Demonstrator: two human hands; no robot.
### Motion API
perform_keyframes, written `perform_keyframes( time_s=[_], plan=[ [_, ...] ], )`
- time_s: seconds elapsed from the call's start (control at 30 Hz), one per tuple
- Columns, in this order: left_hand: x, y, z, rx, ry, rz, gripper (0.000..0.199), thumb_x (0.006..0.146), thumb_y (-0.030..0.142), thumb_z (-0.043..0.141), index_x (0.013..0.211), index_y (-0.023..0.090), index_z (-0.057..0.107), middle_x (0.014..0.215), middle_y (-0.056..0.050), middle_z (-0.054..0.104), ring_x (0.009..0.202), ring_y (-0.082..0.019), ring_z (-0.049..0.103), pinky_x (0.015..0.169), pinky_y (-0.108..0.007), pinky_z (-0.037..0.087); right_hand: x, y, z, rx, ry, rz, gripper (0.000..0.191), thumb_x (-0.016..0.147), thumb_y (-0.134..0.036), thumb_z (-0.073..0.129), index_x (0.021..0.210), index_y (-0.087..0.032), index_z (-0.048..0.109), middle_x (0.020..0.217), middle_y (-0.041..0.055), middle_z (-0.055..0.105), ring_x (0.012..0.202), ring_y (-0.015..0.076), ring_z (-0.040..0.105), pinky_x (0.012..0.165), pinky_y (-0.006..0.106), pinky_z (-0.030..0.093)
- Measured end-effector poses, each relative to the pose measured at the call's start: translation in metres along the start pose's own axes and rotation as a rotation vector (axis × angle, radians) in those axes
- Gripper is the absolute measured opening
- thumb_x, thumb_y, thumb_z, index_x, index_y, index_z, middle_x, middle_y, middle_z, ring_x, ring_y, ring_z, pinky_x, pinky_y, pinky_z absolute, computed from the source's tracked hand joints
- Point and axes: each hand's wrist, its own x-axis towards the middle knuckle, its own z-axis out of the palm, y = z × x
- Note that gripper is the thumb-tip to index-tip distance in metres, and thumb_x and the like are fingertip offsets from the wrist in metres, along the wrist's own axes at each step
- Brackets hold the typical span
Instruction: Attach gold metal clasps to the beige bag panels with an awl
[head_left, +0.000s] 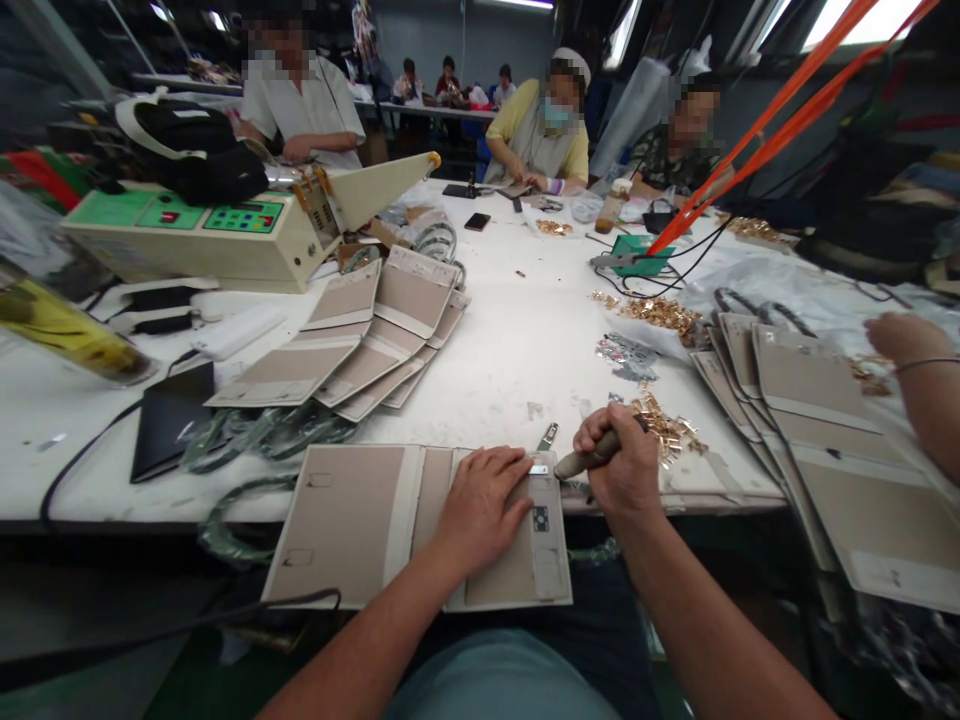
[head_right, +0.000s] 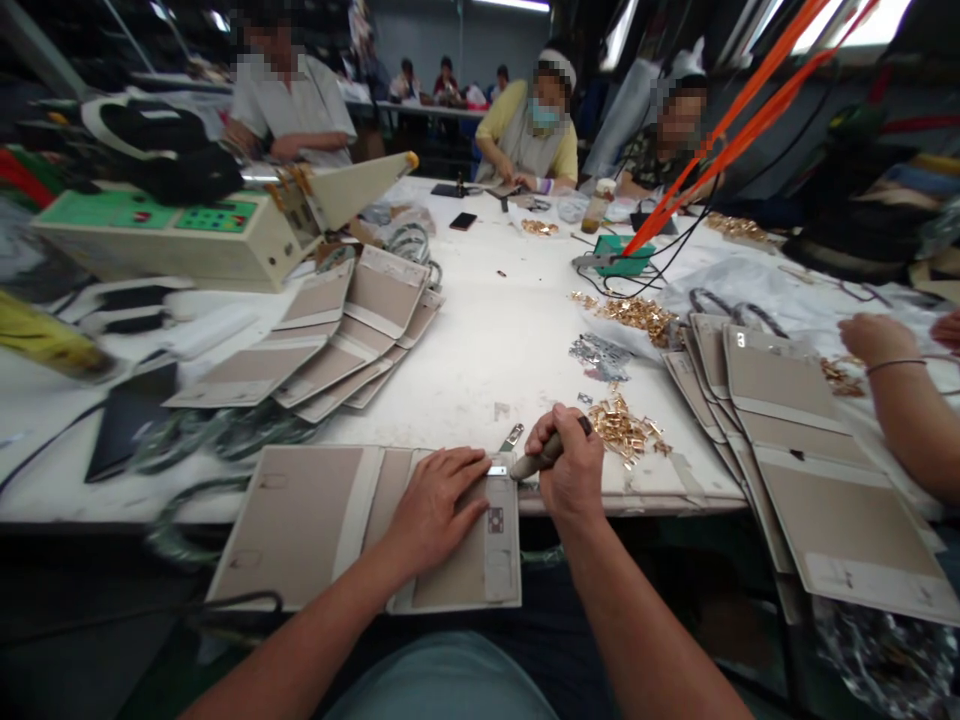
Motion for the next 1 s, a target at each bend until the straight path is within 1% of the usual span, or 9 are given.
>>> perform_keyframes(
  time_s=[0.1, 0.23, 0.33, 0.57, 0.63, 0.73, 0.8, 0.9, 1.0],
  plan=[
    [-0.001, 0.000, 0.000, -0.011, 0.006, 0.006, 0.051, 0.094, 0.025, 0.072, 0.143, 0.027, 0.058, 0.148, -0.004, 0.060, 0.138, -0.025, 0.050, 0.121, -0.048, 0.033, 0.000, 0.010, 0.004, -0.022, -0.015, -0.041, 0.039, 0.089, -0.043, 0.070, 0.069, -0.020, 0.045, 0.063, -0.0047, 0.044, 0.052, 0.0098, 0.046, 0.051, 0.025, 0.040],
    [-0.001, 0.000, 0.001, -0.019, 0.009, 0.006, 0.049, 0.094, 0.027, 0.072, 0.142, 0.027, 0.059, 0.148, -0.005, 0.060, 0.138, -0.026, 0.050, 0.121, -0.049, 0.033, 0.001, 0.017, 0.006, -0.024, -0.016, -0.072, 0.040, 0.090, -0.045, 0.065, 0.068, -0.021, 0.043, 0.060, -0.0056, 0.040, 0.047, 0.0089, 0.041, 0.046, 0.024, 0.036],
    [0.000, -0.001, 0.000, -0.014, 0.003, 0.009, 0.049, 0.094, 0.027, 0.071, 0.142, 0.027, 0.059, 0.147, -0.005, 0.060, 0.138, -0.026, 0.051, 0.121, -0.049, 0.033, 0.001, 0.019, 0.005, -0.037, -0.039, -0.093, 0.040, 0.091, -0.046, 0.062, 0.068, -0.021, 0.042, 0.059, -0.0058, 0.038, 0.045, 0.0089, 0.039, 0.044, 0.024, 0.033],
    [0.000, 0.000, 0.000, -0.009, -0.005, 0.008, 0.049, 0.095, 0.027, 0.071, 0.142, 0.025, 0.059, 0.148, -0.004, 0.060, 0.139, -0.025, 0.050, 0.121, -0.048, 0.032, -0.005, 0.025, 0.007, -0.045, -0.116, -0.094, 0.037, 0.091, -0.041, 0.062, 0.065, -0.022, 0.045, 0.058, -0.0045, 0.040, 0.044, 0.0100, 0.038, 0.042, 0.026, 0.028],
    [0.000, 0.001, 0.000, -0.009, -0.004, 0.007, 0.050, 0.094, 0.027, 0.072, 0.142, 0.025, 0.058, 0.147, -0.004, 0.060, 0.139, -0.024, 0.050, 0.122, -0.048, 0.032, -0.010, 0.029, 0.007, -0.116, -0.155, -0.122, 0.037, 0.093, -0.041, 0.061, 0.066, -0.022, 0.046, 0.058, -0.0039, 0.042, 0.045, 0.0111, 0.040, 0.044, 0.027, 0.029],
    [0.000, 0.001, -0.001, -0.009, 0.000, 0.001, 0.052, 0.092, 0.024, 0.074, 0.142, 0.026, 0.058, 0.146, -0.003, 0.061, 0.138, -0.024, 0.050, 0.122, -0.048, 0.032, -0.016, 0.034, 0.006, -0.341, -0.237, -0.189, 0.039, 0.097, -0.044, 0.058, 0.066, -0.023, 0.049, 0.058, -0.0023, 0.047, 0.050, 0.0136, 0.044, 0.051, 0.030, 0.036],
    [0.000, 0.002, -0.002, -0.018, 0.001, 0.002, 0.050, 0.091, 0.022, 0.074, 0.139, 0.026, 0.060, 0.145, -0.003, 0.061, 0.137, -0.025, 0.051, 0.121, -0.048, 0.033, -0.018, 0.033, 0.007, -0.469, -0.307, -0.218, 0.041, 0.099, -0.044, 0.057, 0.065, -0.023, 0.050, 0.058, -0.0013, 0.049, 0.054, 0.0147, 0.046, 0.056, 0.031, 0.039],
    [0.000, 0.002, -0.002, -0.027, 0.007, 0.010, 0.048, 0.090, 0.021, 0.074, 0.136, 0.026, 0.062, 0.144, -0.003, 0.062, 0.136, -0.025, 0.052, 0.119, -0.047, 0.035, -0.014, 0.028, 0.010, -0.545, -0.401, -0.194, 0.042, 0.100, -0.042, 0.057, 0.064, -0.022, 0.051, 0.058, -0.0017, 0.050, 0.055, 0.0143, 0.045, 0.058, 0.031, 0.038],
    [-0.001, 0.000, -0.001, -0.021, 0.019, 0.022, 0.049, 0.091, 0.023, 0.073, 0.138, 0.025, 0.061, 0.144, -0.004, 0.061, 0.136, -0.026, 0.051, 0.120, -0.047, 0.034, -0.009, 0.023, 0.012, -0.564, -0.443, -0.165, 0.043, 0.101, -0.041, 0.057, 0.063, -0.022, 0.049, 0.056, -0.0025, 0.049, 0.054, 0.0136, 0.044, 0.057, 0.031, 0.037]
  ],
)
